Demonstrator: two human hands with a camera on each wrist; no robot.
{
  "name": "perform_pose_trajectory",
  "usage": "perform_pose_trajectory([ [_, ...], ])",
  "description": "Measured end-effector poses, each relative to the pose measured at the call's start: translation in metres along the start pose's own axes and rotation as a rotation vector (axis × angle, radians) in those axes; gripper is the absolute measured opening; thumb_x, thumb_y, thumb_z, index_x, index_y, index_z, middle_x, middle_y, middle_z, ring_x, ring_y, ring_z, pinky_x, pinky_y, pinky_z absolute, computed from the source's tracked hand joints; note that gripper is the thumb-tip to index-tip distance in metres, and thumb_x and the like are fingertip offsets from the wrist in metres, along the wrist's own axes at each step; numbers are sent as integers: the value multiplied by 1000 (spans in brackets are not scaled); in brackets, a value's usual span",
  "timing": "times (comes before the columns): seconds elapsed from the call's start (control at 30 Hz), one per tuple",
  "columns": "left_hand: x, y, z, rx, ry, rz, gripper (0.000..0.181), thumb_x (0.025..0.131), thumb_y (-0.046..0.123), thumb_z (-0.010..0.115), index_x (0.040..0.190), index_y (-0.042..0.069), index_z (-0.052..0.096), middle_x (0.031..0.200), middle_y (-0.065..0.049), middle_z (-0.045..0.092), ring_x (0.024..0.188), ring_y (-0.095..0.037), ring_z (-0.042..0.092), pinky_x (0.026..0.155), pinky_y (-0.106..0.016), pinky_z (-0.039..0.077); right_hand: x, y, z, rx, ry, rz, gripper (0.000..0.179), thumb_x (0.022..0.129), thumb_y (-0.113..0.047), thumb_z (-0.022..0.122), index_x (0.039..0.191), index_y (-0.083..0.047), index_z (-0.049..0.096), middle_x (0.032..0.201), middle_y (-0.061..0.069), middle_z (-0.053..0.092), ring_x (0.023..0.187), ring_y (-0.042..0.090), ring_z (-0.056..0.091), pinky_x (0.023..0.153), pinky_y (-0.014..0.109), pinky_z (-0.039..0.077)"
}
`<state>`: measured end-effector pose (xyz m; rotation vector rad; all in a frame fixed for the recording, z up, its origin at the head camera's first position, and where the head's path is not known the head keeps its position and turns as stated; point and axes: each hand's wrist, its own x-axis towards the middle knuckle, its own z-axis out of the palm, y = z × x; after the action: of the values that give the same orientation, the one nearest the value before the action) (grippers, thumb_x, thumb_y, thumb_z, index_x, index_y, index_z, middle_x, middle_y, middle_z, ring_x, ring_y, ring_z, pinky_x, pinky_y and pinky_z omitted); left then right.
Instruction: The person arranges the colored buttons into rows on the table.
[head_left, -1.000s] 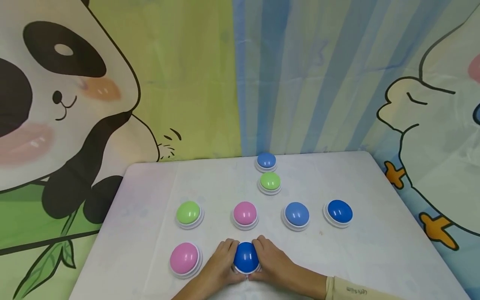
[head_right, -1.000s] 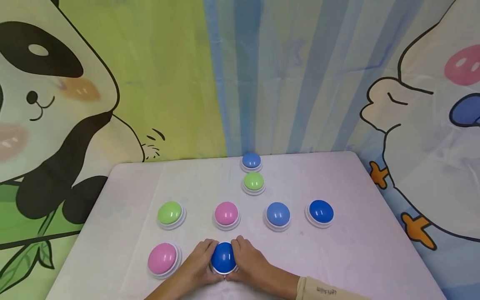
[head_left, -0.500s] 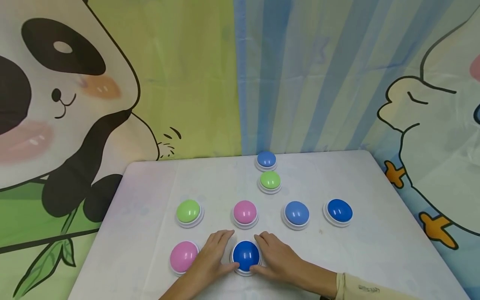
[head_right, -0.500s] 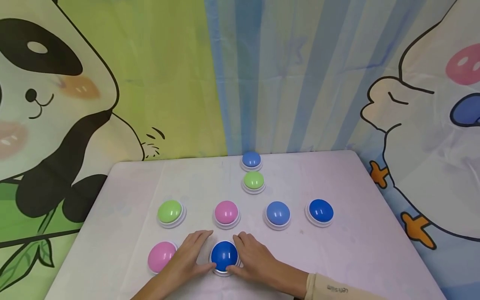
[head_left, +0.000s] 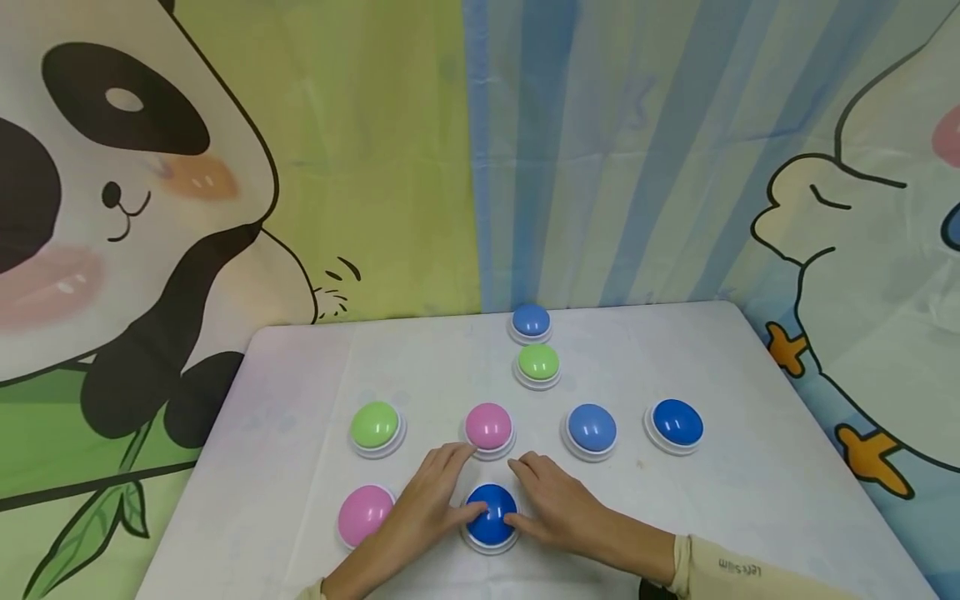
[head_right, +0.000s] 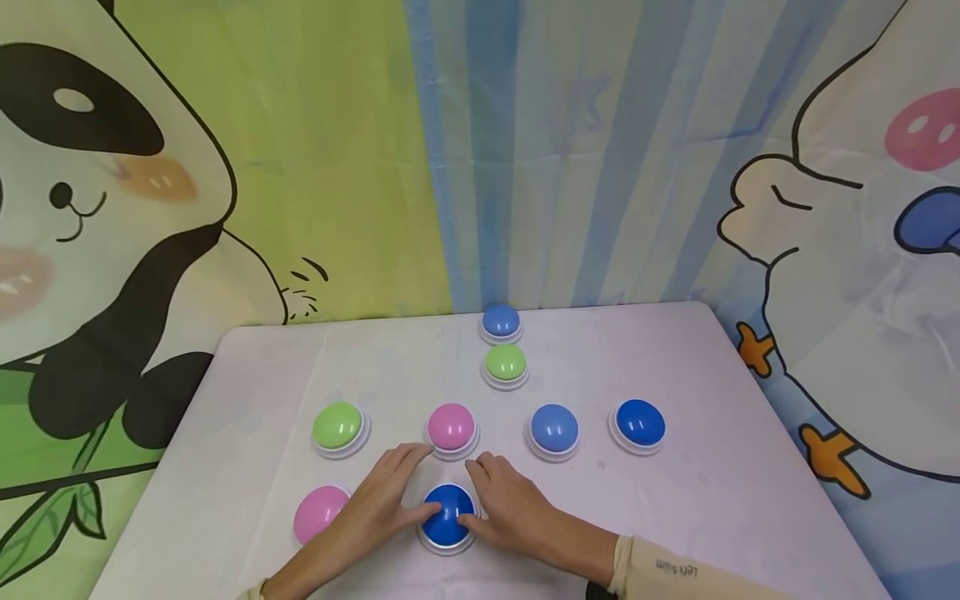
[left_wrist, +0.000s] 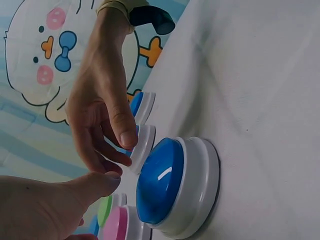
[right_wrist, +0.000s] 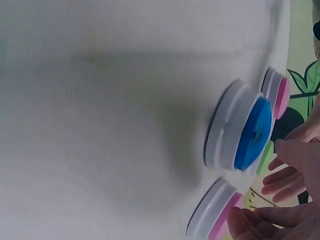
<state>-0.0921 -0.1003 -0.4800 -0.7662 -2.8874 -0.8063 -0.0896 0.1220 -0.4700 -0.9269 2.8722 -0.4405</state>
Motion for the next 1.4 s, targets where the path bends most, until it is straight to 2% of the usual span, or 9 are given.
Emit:
perform_pose_trajectory([
  [0.23, 28, 2, 1, 7, 8, 54, 74, 78, 38, 80, 138, 8, 47, 128, -5, 55, 114, -18, 53, 96, -34, 53, 14, 10, -12, -29, 92, -13, 71, 77, -41, 79, 131, -1, 55, 116, 8, 61, 99, 16, 59, 84, 27, 57],
  [0.5, 62, 5, -2, 44, 2, 79, 70, 80, 35, 79, 137, 9, 49, 129, -8, 55, 117, -21, 55, 89, -32, 57, 30, 29, -37, 9, 69, 77, 75, 75, -37, 82, 132, 0, 52, 123, 15, 58, 106, 23, 59, 83, 32, 58],
  [0.6, 88, 5, -6, 88, -3, 51, 69, 80, 34, 79, 137, 8, 50, 131, -10, 56, 119, -24, 55, 90, -33, 57, 47, 45, -52, -20, 65, 150, 76, 74, -35, 83, 132, 2, 51, 126, 18, 55, 108, 26, 55, 82, 36, 58],
  [0.73, 133, 0, -5, 141, -53, 13, 67, 84, 32, 76, 138, 3, 48, 132, -15, 54, 121, -28, 53, 92, -39, 56, 80, 72, -65, -105, 24, 247, 83, 74, -35, 84, 135, 5, 44, 130, 22, 50, 113, 33, 51, 84, 41, 57],
  [0.87, 175, -12, 12, 124, -89, 30, 57, 85, 24, 74, 130, -2, 52, 121, -16, 57, 111, -30, 56, 87, -40, 56, 112, 104, -64, -119, -113, 376, 90, 74, -35, 84, 138, 8, 37, 130, 24, 46, 115, 36, 48, 90, 46, 54],
  [0.97, 195, -24, 29, 51, -114, 20, 55, 82, 22, 78, 125, -4, 55, 116, -16, 59, 105, -29, 59, 90, -39, 54, 129, 125, -57, -31, -216, 446, 85, 74, -33, 84, 134, 9, 41, 123, 23, 50, 109, 33, 52, 93, 46, 52],
  [1.07, 206, -32, 46, -37, -159, 0, 58, 78, 24, 81, 124, -3, 56, 115, -15, 62, 104, -25, 60, 95, -35, 51, 137, 141, -49, 65, -276, 448, 71, 74, -30, 84, 124, 7, 51, 113, 19, 57, 99, 28, 57, 92, 43, 52],
  [1.17, 210, -37, 56, -106, -188, 20, 57, 76, 26, 83, 122, 2, 59, 112, -11, 66, 103, -22, 61, 94, -35, 50, 140, 148, -44, 117, -308, 420, 61, 73, -29, 84, 116, 5, 58, 106, 15, 62, 91, 24, 58, 87, 39, 51],
  [1.4, 211, -34, 54, -147, -161, 40, 63, 73, 18, 85, 127, 2, 56, 118, -15, 65, 112, -28, 60, 102, -40, 47, 144, 152, -46, 95, -264, 376, 58, 69, -29, 87, 109, 4, 61, 101, 15, 63, 87, 24, 57, 84, 40, 51],
])
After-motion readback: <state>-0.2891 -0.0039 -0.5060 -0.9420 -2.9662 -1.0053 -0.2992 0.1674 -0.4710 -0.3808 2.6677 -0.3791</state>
